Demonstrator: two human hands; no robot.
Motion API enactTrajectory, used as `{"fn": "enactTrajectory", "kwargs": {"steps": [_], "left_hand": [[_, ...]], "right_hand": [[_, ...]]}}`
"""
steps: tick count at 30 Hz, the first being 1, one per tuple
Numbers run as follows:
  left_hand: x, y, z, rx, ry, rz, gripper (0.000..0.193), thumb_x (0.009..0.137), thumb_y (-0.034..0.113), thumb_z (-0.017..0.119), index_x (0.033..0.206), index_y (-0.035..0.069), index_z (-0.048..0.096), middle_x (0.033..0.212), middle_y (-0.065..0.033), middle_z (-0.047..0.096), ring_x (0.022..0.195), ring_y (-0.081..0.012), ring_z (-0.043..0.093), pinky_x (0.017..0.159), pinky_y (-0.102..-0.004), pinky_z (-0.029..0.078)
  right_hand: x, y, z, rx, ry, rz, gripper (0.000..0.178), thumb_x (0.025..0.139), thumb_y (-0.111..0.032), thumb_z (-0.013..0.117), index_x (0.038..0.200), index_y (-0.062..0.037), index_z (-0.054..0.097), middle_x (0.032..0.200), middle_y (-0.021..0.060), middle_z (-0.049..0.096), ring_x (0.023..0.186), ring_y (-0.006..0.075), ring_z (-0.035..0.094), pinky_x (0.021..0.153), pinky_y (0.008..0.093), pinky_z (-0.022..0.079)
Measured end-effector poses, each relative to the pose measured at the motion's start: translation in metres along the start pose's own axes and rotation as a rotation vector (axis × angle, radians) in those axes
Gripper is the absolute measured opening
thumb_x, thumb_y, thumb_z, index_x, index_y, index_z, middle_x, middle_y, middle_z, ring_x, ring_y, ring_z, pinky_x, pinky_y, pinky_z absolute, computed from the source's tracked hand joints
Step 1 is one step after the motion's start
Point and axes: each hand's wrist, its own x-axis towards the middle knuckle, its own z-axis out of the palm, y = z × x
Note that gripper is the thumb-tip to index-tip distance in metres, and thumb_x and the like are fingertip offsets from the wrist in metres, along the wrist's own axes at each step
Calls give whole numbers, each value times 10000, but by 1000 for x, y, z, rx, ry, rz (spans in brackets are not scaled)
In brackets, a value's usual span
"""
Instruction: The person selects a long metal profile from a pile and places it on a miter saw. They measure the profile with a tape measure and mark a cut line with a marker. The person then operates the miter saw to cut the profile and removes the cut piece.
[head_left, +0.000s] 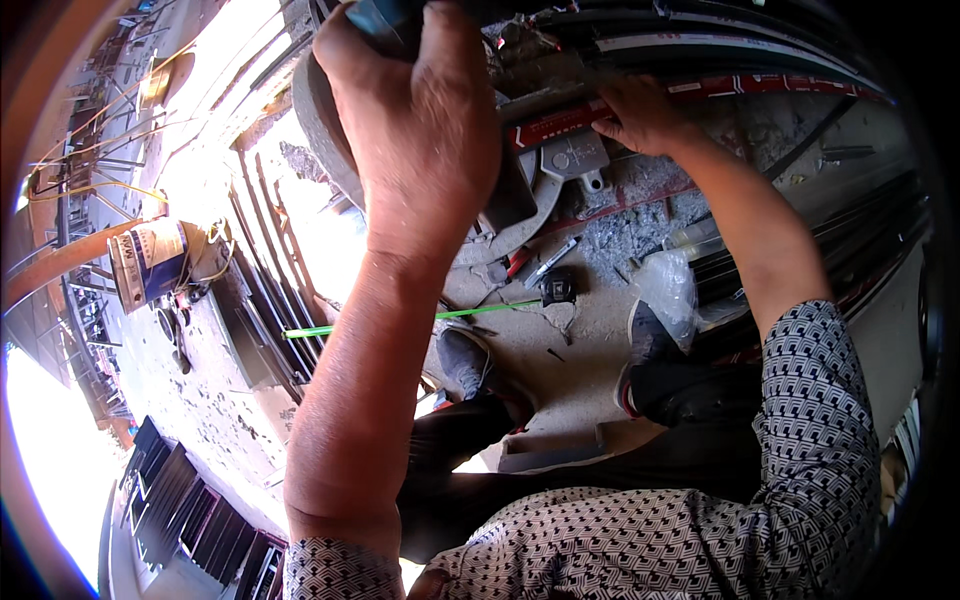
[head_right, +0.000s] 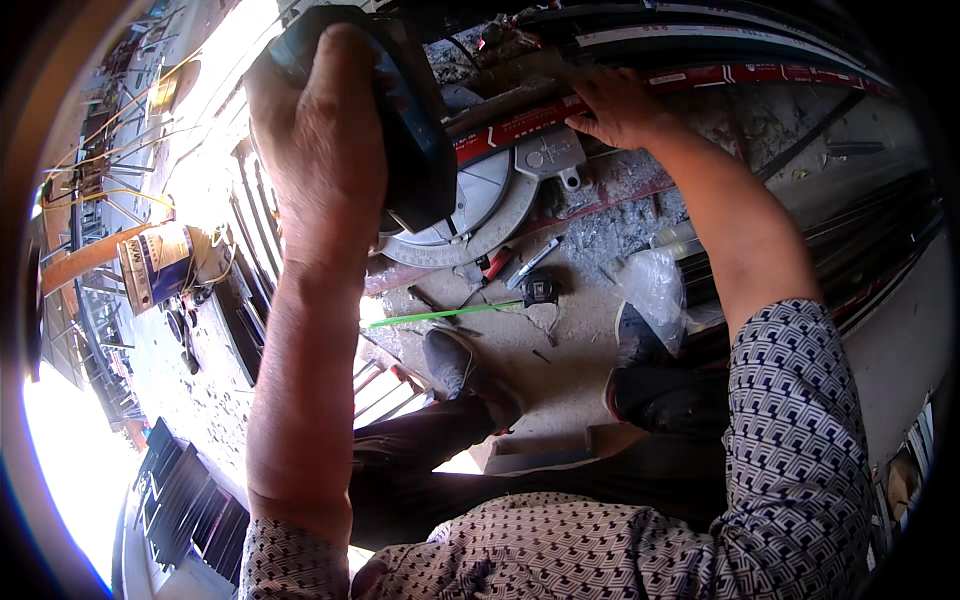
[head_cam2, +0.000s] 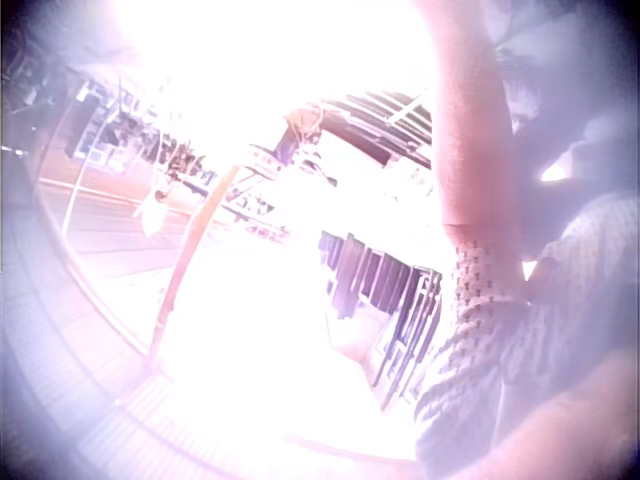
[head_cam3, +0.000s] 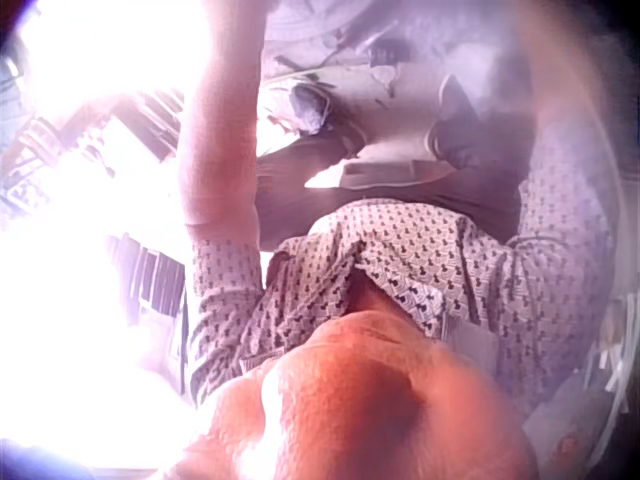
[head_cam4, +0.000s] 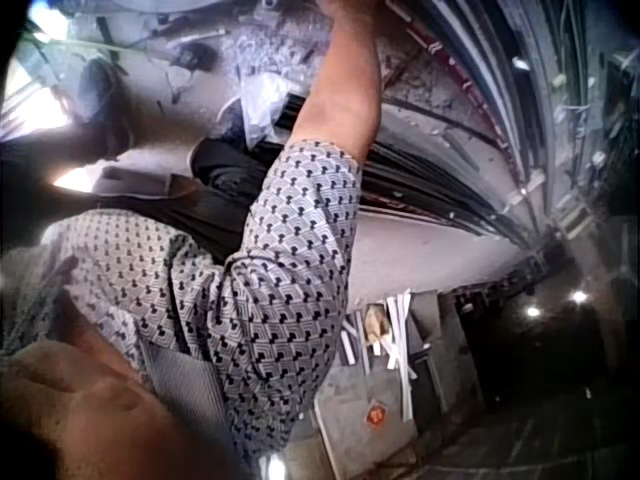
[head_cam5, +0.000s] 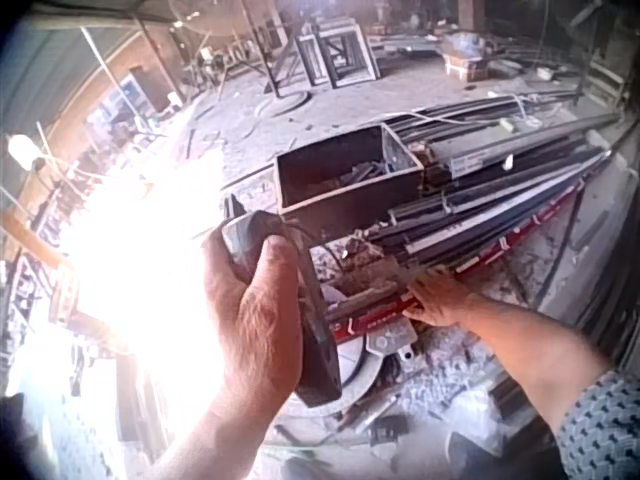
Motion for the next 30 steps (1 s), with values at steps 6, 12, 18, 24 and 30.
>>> {"fn": "enactTrajectory", "kwargs": {"steps": [6, 12, 18, 24, 30], "left_hand": [[-33, -31, -10, 39, -104, 53, 630, 1022, 252, 616, 1457, -55, 278, 1232, -195, 521, 1107, -243, 542, 1023, -352, 429], [-56, -44, -4, -11, -77, 110, 717, 1003, 184, 635, 1522, -57, 202, 1357, -237, 443, 1215, -283, 501, 1087, -360, 383], [-71, -47, -5, 83, -66, 108, 750, 998, 178, 638, 1543, -48, 174, 1389, -250, 429, 1230, -296, 498, 1096, -378, 373], [-90, -52, -1, -73, -33, 11, 726, 1015, 220, 639, 1549, -3, 201, 1280, -149, 458, 1099, -195, 497, 983, -315, 402], [-97, -62, 4, 42, 1, 23, 706, 1030, 299, 629, 1540, 31, 221, 1009, -71, 527, 802, -111, 513, 731, -246, 450]], "right_hand": [[-1, 1, 4, -77, 25, -20, 695, 1013, -626, 403, 1374, -44, 518, 1237, 153, 560, 1212, 321, 507, 1032, 495, 362], [-1, 2, 14, -95, 83, -5, 671, 1013, -594, 424, 1386, -45, 516, 1250, 144, 551, 1211, 309, 505, 1033, 487, 356], [-4, 4, 16, -62, 99, -10, 623, 1000, -556, 488, 1362, -52, 540, 1227, 143, 569, 1194, 316, 520, 1034, 495, 360], [1, -3, -3, 118, 5, -28, 558, 950, -536, 590, 1260, -72, 597, 1182, 142, 600, 1178, 326, 542, 1032, 513, 374], [-3, 3, 6, 106, 60, 4, 572, 948, -555, 579, 1258, -75, 604, 1190, 146, 600, 1219, 337, 534, 1068, 516, 359]]}}
